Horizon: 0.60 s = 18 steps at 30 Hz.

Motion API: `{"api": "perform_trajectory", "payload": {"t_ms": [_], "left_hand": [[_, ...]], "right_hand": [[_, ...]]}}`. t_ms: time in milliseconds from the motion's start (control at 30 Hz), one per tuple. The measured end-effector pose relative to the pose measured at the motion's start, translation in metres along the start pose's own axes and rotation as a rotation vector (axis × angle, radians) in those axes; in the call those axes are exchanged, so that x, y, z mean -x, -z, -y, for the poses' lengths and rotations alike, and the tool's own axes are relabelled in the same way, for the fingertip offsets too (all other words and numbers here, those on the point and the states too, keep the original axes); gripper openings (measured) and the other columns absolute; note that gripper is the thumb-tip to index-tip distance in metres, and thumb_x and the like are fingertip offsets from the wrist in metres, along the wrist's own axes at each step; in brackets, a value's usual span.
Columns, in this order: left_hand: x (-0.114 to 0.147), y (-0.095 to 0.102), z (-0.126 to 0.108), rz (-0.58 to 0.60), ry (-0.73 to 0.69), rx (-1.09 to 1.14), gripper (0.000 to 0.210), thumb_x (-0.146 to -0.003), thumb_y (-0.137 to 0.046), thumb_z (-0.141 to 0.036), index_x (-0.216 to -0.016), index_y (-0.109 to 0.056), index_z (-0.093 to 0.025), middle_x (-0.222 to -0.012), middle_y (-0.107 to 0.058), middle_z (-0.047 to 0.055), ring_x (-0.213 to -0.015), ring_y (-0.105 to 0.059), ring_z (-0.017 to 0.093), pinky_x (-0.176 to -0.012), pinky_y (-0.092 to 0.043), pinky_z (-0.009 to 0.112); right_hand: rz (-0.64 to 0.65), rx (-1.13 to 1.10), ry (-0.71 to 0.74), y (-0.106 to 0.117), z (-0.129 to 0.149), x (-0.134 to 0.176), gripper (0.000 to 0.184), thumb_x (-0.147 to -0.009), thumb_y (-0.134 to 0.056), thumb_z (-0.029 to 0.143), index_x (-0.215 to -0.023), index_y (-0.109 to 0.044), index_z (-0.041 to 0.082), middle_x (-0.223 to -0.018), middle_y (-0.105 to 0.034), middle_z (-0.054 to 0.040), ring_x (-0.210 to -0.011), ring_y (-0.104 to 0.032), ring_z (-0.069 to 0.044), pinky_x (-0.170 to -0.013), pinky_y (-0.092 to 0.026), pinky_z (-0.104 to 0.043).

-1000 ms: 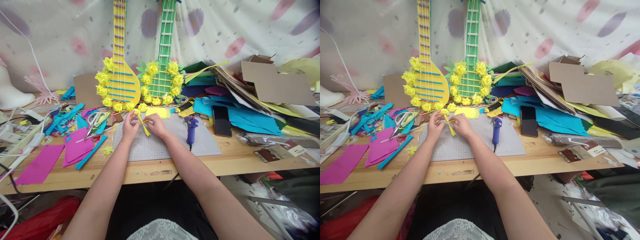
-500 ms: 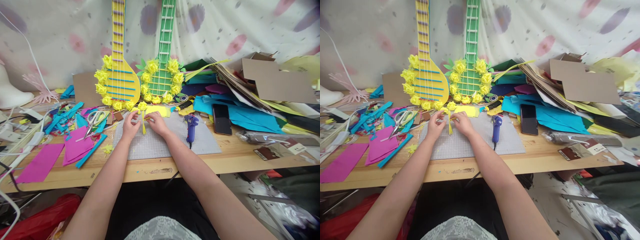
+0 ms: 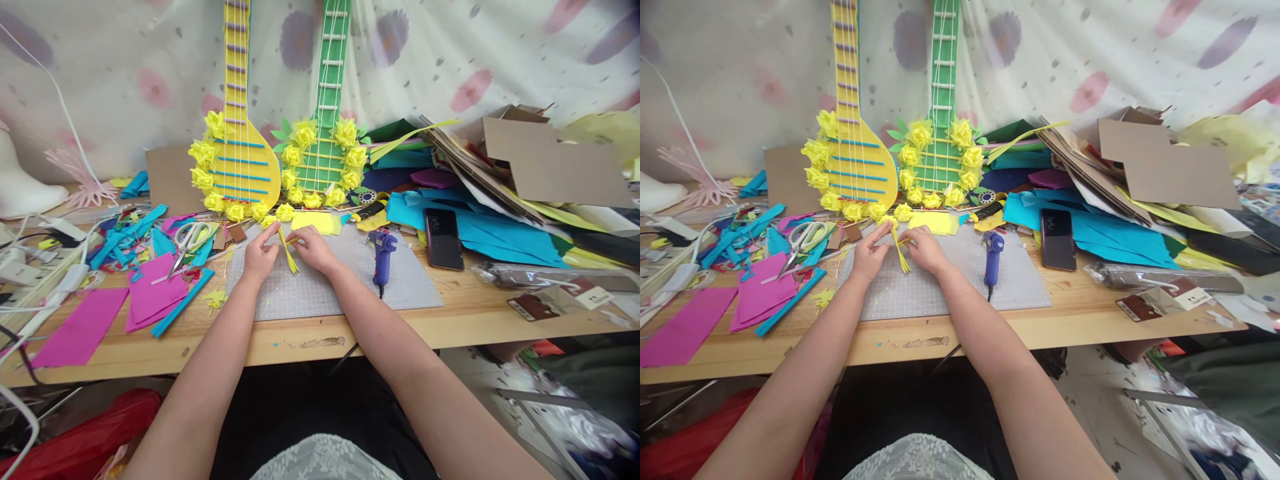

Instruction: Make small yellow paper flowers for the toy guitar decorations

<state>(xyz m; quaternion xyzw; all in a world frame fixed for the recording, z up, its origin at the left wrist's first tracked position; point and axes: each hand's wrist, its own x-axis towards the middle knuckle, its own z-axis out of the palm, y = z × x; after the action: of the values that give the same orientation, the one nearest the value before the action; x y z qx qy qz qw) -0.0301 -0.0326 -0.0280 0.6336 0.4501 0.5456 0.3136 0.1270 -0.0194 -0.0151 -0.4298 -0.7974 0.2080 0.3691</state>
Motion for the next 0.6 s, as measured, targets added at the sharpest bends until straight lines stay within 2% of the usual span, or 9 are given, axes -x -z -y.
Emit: {"api": "perform_trajectory", "payload": {"t_ms": [200,333,467,600], "left_hand": [[-0.0012,-0.0016,0.0003,0.006,0.043,0.080,0.055,-0.068,-0.051,-0.012,-0.123,-0.050,-0.020,-0.121,-0.057,0.009,-0.113,-0.052,0.025,-0.067,-0.056,0.027],[-0.0015,-0.0006,-0.0005,-0.002,0.051,0.027,0.055,-0.066,-0.050,-0.010,-0.119,-0.052,-0.019,-0.118,-0.058,0.010,-0.108,-0.055,0.023,-0.062,-0.055,0.025],[-0.0025,0.0004,0.0033,-0.051,0.071,0.008,0.055,-0.065,-0.050,-0.009,-0.118,-0.052,-0.019,-0.116,-0.059,0.010,-0.101,-0.059,0.022,-0.058,-0.054,0.024],[-0.0036,0.0001,0.0083,-0.053,0.098,0.044,0.052,-0.065,-0.050,-0.009,-0.117,-0.052,-0.018,-0.115,-0.060,0.012,-0.097,-0.061,0.022,-0.057,-0.054,0.023]], "right_hand": [[0.005,0.005,-0.010,0.0001,0.0000,0.0001,0.020,-0.076,-0.049,0.012,-0.087,-0.063,0.020,-0.090,-0.063,-0.0041,-0.094,-0.047,-0.018,-0.085,-0.038,-0.034],[-0.002,0.017,-0.015,-0.0002,0.0002,0.0002,0.020,-0.077,-0.049,0.012,-0.087,-0.064,0.020,-0.090,-0.064,-0.0042,-0.093,-0.047,-0.018,-0.085,-0.038,-0.034],[-0.044,0.029,-0.050,-0.0008,-0.0017,-0.0003,0.019,-0.077,-0.048,0.012,-0.086,-0.064,0.020,-0.089,-0.064,-0.0038,-0.092,-0.047,-0.019,-0.086,-0.038,-0.034],[-0.095,0.030,-0.078,-0.0014,-0.0038,-0.0008,0.019,-0.076,-0.049,0.013,-0.085,-0.064,0.020,-0.090,-0.064,-0.0029,-0.094,-0.046,-0.019,-0.087,-0.037,-0.034]]}}
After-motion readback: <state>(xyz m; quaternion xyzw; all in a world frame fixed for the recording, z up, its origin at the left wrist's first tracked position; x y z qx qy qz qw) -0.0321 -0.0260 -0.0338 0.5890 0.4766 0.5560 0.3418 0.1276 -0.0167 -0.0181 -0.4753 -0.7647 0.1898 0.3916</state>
